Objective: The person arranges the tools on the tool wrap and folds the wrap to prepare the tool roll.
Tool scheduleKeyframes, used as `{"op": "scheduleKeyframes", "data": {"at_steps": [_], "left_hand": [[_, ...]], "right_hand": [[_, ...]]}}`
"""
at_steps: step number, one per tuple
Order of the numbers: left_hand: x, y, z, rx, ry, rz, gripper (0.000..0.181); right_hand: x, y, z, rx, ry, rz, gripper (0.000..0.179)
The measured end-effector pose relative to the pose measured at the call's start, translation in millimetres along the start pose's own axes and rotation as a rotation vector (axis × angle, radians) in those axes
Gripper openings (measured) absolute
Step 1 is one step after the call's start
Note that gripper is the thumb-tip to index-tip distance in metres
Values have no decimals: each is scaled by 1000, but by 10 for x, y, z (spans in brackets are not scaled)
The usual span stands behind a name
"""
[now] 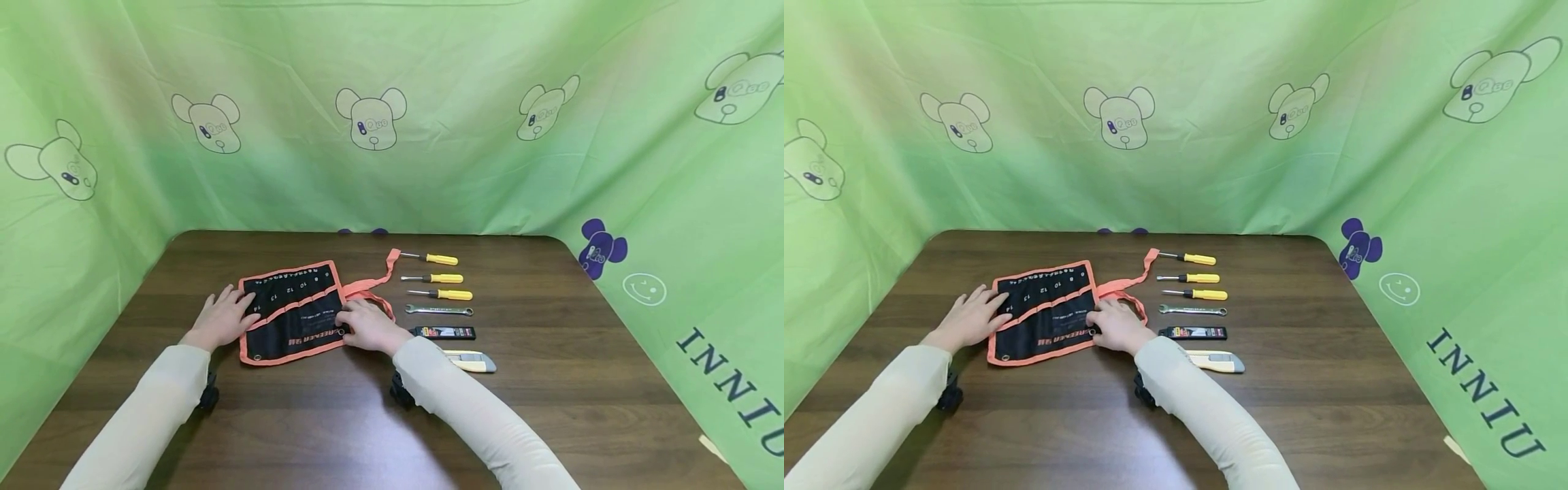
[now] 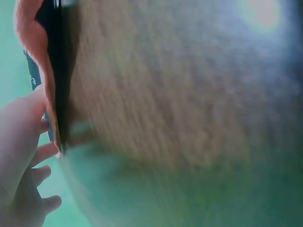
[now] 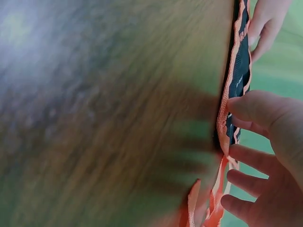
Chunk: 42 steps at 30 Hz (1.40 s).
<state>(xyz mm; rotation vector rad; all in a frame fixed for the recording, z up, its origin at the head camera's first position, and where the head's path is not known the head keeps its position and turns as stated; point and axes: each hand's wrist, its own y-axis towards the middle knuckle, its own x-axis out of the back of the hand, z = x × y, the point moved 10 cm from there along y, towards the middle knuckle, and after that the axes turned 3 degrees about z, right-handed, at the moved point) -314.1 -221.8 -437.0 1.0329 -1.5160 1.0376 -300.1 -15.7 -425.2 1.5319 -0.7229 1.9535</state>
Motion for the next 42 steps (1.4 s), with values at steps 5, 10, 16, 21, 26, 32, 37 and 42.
{"op": "scheduleKeyframes", "data": {"at_steps": [5,10,16,21,26,32,37,42], "left_hand": [[34,-43,-38,-18,41,-44,55],[66,-69,-75,-35,52,-78,55],[113,-89,-111,-48,70,-99,54],[137,-105,-169,-86,74,-130,52],[135,-116,-225,-127,64,-144,52],[44,-100,-253,-131,18,-52,53],[23,-106,-301,-123,6,-22,49],[68,-113,-364,-130,10,-42,41]], "right_hand": [[42,-17,-37,13,-9,-43,19],[95,-36,-78,4,-22,-76,16],[123,-52,-163,-35,-35,-125,17],[112,-48,-226,-74,-34,-141,17],[113,-54,-279,-114,-13,-144,21],[101,-70,-337,-155,10,-144,25],[116,-69,-360,-172,4,-157,28],[112,-47,-390,-203,-27,-150,28]]}}
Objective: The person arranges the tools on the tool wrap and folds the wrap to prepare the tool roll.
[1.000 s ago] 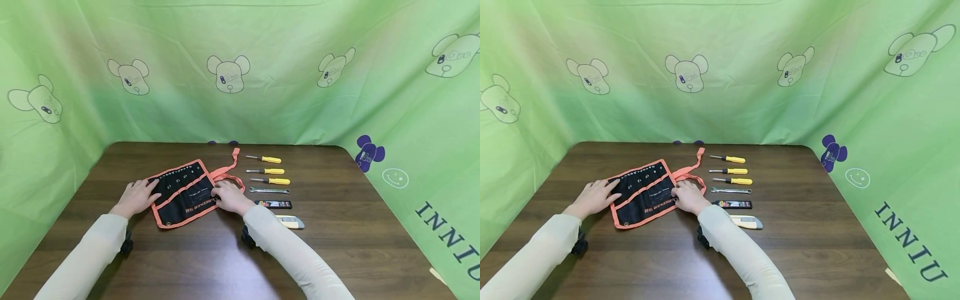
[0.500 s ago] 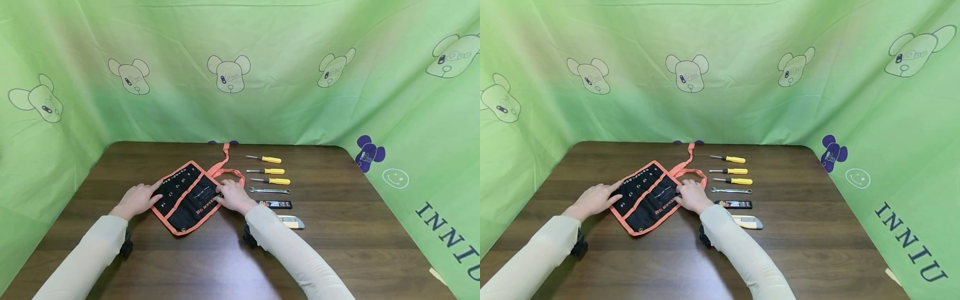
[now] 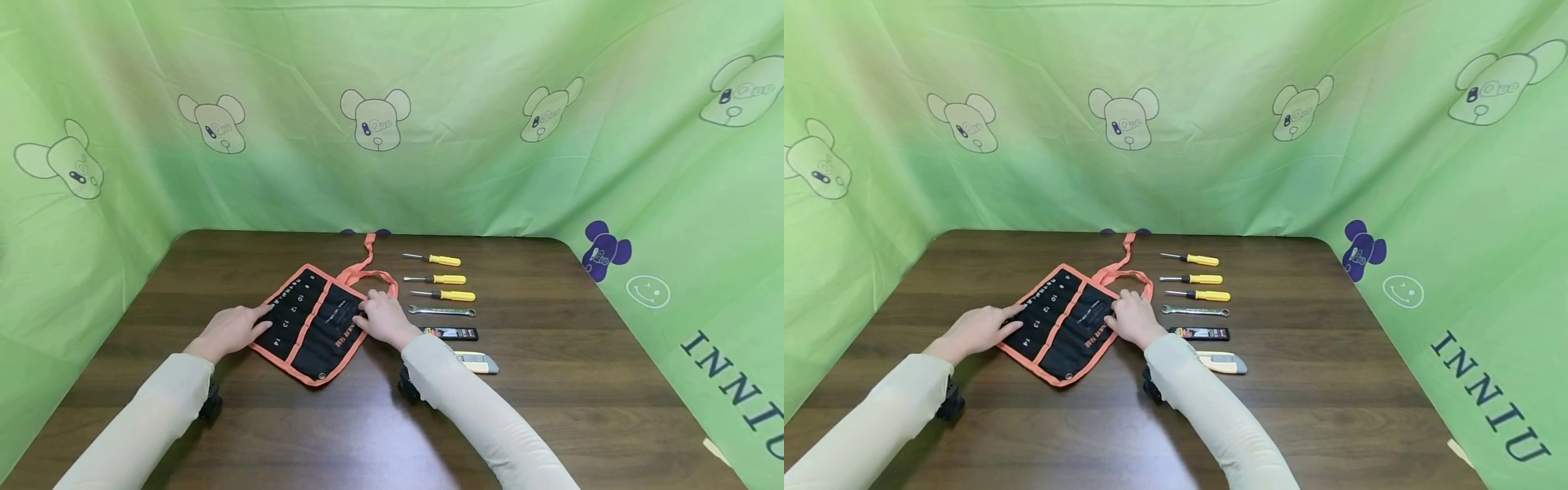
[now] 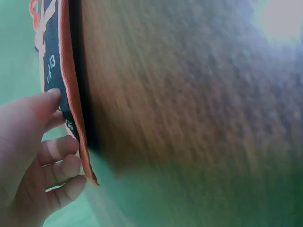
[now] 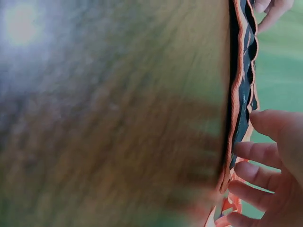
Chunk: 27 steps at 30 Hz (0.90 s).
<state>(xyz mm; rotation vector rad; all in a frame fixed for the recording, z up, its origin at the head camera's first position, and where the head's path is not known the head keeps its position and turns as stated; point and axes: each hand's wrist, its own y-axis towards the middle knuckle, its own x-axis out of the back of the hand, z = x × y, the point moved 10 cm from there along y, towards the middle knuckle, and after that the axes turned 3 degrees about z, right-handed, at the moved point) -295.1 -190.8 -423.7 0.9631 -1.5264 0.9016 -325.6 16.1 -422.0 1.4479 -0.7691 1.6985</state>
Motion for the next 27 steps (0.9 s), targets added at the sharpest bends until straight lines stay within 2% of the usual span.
{"op": "scheduleKeyframes", "data": {"at_steps": [7,11,14,20,23,27], "left_hand": [[116,15,-125,-57,75,-127,18],[124,21,-225,-114,102,-158,11],[94,26,-293,-154,86,-149,9],[34,26,-395,-206,37,-122,21],[-3,18,-397,-196,2,-97,21],[-74,11,-366,-164,-35,-57,45]], "right_hand": [[-6,-11,-86,-56,-32,24,31],[-14,-14,-127,-85,-23,62,43],[-26,-5,-143,-99,-3,103,57],[-102,5,-180,-115,66,197,78],[-115,-3,-210,-126,105,217,79],[-94,-6,-221,-115,150,217,78]]}}
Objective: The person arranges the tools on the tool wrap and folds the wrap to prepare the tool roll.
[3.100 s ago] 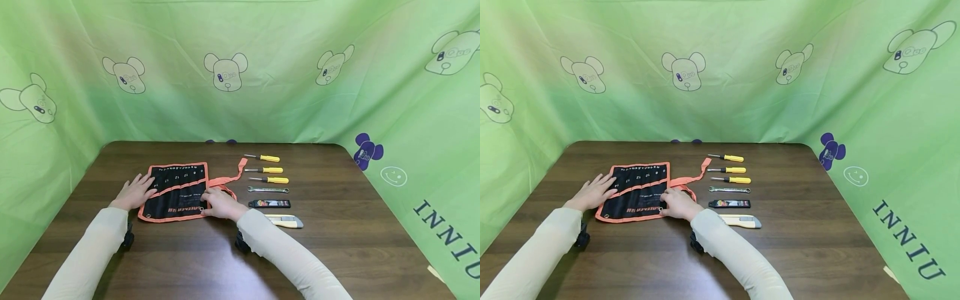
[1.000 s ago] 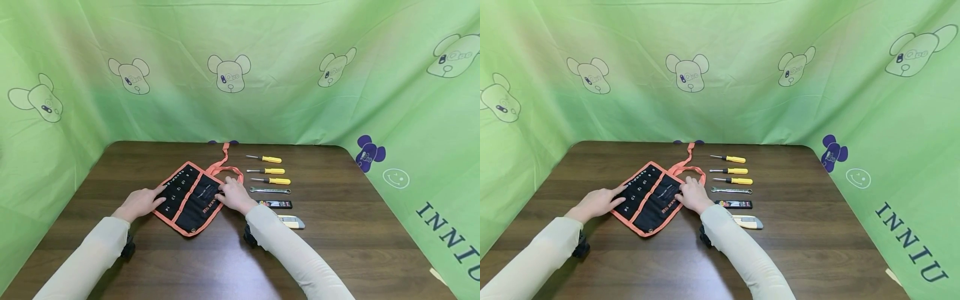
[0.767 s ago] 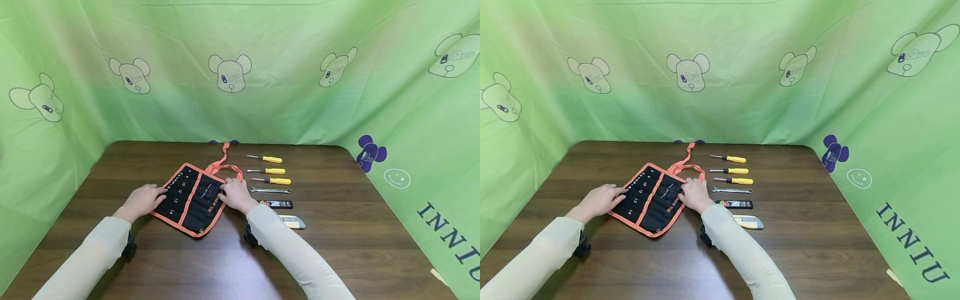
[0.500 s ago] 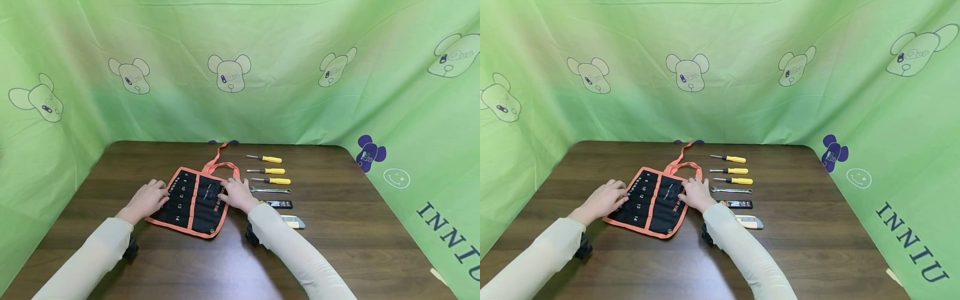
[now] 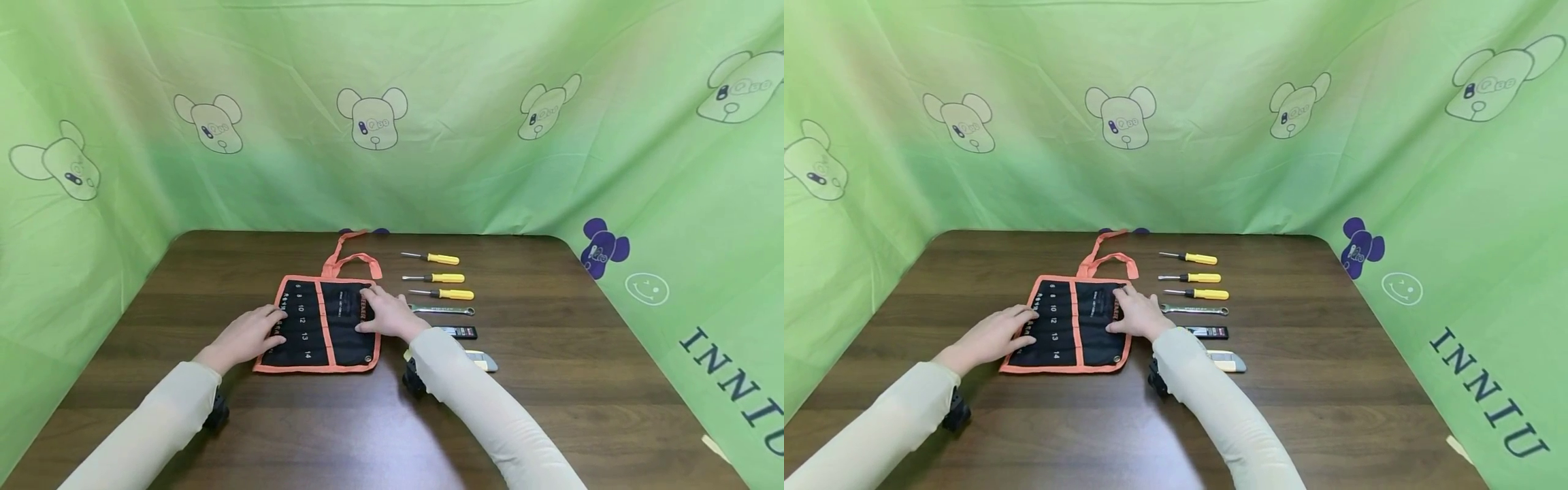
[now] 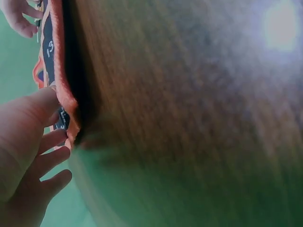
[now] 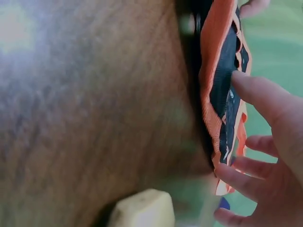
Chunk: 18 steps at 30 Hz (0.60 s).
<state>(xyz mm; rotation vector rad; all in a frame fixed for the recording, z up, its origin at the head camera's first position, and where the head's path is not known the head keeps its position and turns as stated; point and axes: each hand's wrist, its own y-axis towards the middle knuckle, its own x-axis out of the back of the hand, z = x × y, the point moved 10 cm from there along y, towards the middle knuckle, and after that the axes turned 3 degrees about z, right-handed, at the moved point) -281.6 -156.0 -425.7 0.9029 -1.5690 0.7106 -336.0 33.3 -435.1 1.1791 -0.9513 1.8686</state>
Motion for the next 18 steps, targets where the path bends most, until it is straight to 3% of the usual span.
{"op": "scheduleKeyframes", "data": {"at_steps": [9,18], "left_hand": [[-98,-10,32,25,-33,70,62],[-237,-35,85,91,-109,203,78]], "right_hand": [[-117,-2,8,62,-39,174,84],[-117,-49,-3,79,-29,209,80]]}}
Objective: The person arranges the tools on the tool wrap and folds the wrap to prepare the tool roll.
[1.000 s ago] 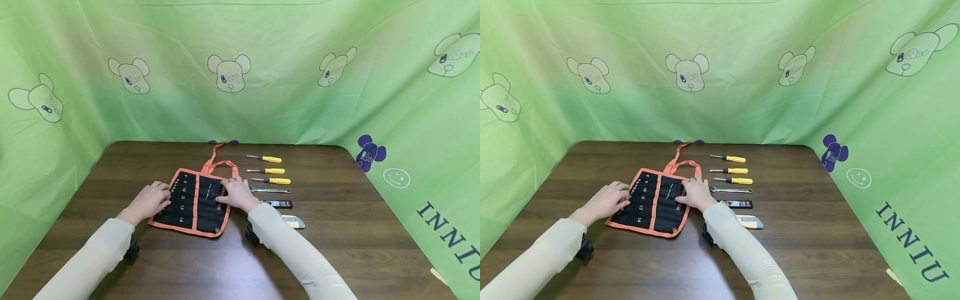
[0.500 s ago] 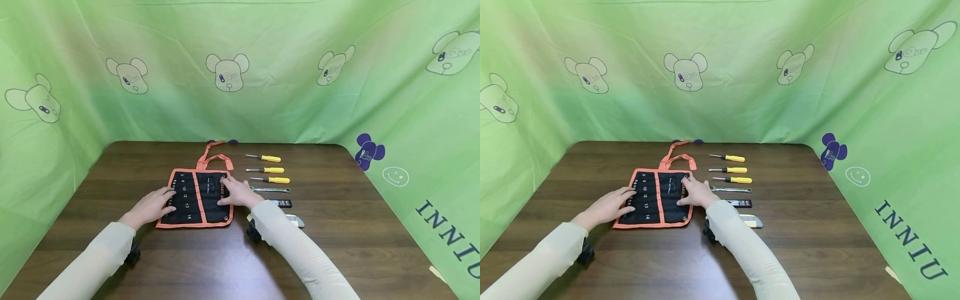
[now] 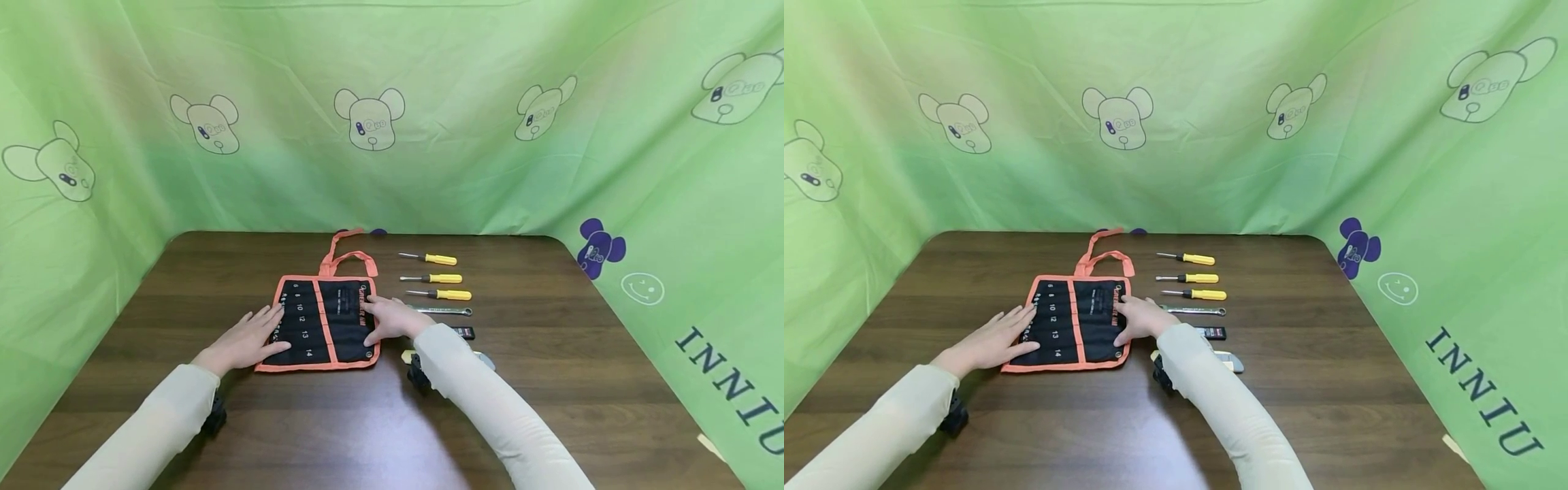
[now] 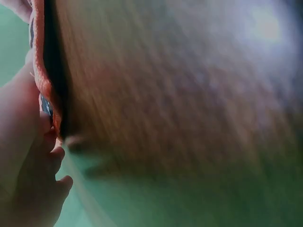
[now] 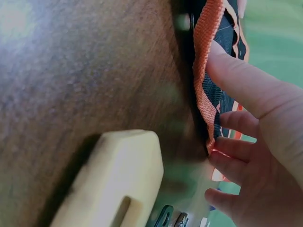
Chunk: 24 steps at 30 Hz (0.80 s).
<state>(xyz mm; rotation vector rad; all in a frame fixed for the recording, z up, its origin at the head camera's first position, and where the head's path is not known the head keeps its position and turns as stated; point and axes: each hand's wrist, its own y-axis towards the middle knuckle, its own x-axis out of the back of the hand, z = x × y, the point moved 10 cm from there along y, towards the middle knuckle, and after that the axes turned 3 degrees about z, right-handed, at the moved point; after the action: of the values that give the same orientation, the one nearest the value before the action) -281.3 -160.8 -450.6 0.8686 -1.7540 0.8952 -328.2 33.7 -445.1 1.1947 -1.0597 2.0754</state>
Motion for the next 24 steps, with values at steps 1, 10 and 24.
{"op": "scheduleKeyframes", "data": {"at_steps": [1,10,24], "left_hand": [[-4,-5,-4,-1,-7,4,79],[-12,-15,-23,-5,13,12,80],[-44,-6,-4,0,34,-13,81]], "right_hand": [[-3,-1,-1,2,6,-1,79],[-10,-6,-18,0,36,-3,79],[72,-58,-30,27,26,-69,76]]}}
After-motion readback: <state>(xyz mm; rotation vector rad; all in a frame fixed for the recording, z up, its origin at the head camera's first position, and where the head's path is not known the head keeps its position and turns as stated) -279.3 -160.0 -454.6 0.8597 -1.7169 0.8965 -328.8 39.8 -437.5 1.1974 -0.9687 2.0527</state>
